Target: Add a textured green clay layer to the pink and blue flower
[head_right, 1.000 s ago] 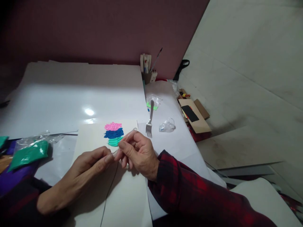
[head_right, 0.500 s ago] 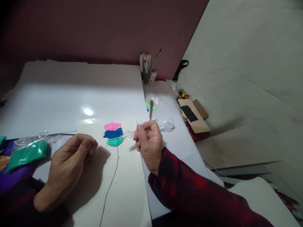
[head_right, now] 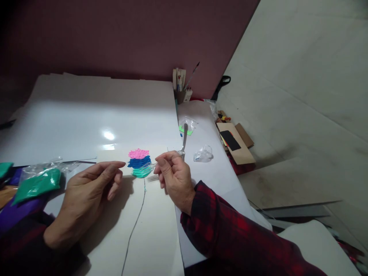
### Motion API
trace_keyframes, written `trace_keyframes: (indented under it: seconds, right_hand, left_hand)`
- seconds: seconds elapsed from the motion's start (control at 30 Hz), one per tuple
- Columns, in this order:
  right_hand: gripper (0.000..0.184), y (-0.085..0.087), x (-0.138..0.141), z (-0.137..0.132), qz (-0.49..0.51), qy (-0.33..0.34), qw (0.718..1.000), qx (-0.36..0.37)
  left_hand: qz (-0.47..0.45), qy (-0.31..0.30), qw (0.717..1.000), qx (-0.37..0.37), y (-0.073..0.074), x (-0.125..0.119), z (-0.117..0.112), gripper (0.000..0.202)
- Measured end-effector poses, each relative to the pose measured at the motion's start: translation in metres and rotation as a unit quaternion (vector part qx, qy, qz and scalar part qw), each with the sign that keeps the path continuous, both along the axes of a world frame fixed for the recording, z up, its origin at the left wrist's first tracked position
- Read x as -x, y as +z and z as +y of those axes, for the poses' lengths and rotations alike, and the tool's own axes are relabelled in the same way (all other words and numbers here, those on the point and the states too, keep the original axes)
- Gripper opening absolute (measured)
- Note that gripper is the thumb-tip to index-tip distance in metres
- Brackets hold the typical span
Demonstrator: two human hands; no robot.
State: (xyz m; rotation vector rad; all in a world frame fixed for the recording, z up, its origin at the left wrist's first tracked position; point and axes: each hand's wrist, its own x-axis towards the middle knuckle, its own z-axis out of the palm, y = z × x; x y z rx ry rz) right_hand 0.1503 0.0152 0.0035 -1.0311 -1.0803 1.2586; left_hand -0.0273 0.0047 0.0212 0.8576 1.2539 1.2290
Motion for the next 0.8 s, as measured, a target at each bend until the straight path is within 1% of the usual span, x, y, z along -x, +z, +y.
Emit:
trace_keyframes:
  seconds: [0.1,0.2,0.3,0.4,0.5,0.57,0.63,0.67,0.73,0.8]
  right_hand:
    - [0.020,0.001,0.000,0.001,0.005,-0.009,1.000,0.005]
    - [0.021,0.001,-0.002,0.002,-0.001,-0.032,0.999,0.000]
    - [0.023,0.001,-0.003,0.002,-0.016,-0.055,0.998,0.000]
    - [0.027,0.001,-0.004,0.002,-0.033,-0.041,0.999,0.005]
    - [0.029,-0.001,-0.005,0.001,-0.050,-0.027,0.998,-0.006]
    - [0.030,-0.003,-0.006,0.000,-0.077,-0.013,0.997,-0.011]
    - [0.029,-0.005,-0.007,0.000,-0.105,0.001,0.994,-0.012]
    - [0.029,-0.005,-0.007,0.000,-0.113,0.002,0.994,-0.013]
    - [0.028,-0.006,-0.008,0.000,-0.113,-0.009,0.993,-0.015]
    - [0.028,-0.007,-0.008,0.000,-0.107,-0.021,0.994,-0.015]
  left_hand:
    - [-0.024,-0.014,1.000,0.000,0.000,0.000,0.001,0.015]
    - [-0.018,-0.017,1.000,-0.009,-0.002,0.001,0.001,0.012]
    - [0.032,-0.009,0.999,-0.007,-0.003,0.003,0.001,0.013]
    - [0.091,-0.015,0.996,-0.007,-0.002,0.004,0.000,0.015]
    - [0.128,-0.041,0.990,-0.046,-0.003,0.005,-0.002,0.014]
    - [0.165,-0.064,0.979,-0.100,-0.005,0.006,-0.002,0.010]
    - [0.220,-0.114,0.953,-0.176,-0.007,0.006,-0.003,0.010]
    - [0.250,-0.150,0.932,-0.215,-0.008,0.006,-0.003,0.012]
    - [0.315,-0.214,0.879,-0.288,-0.012,0.005,-0.004,0.015]
    - [0.387,-0.243,0.825,-0.333,-0.017,0.001,-0.005,0.017]
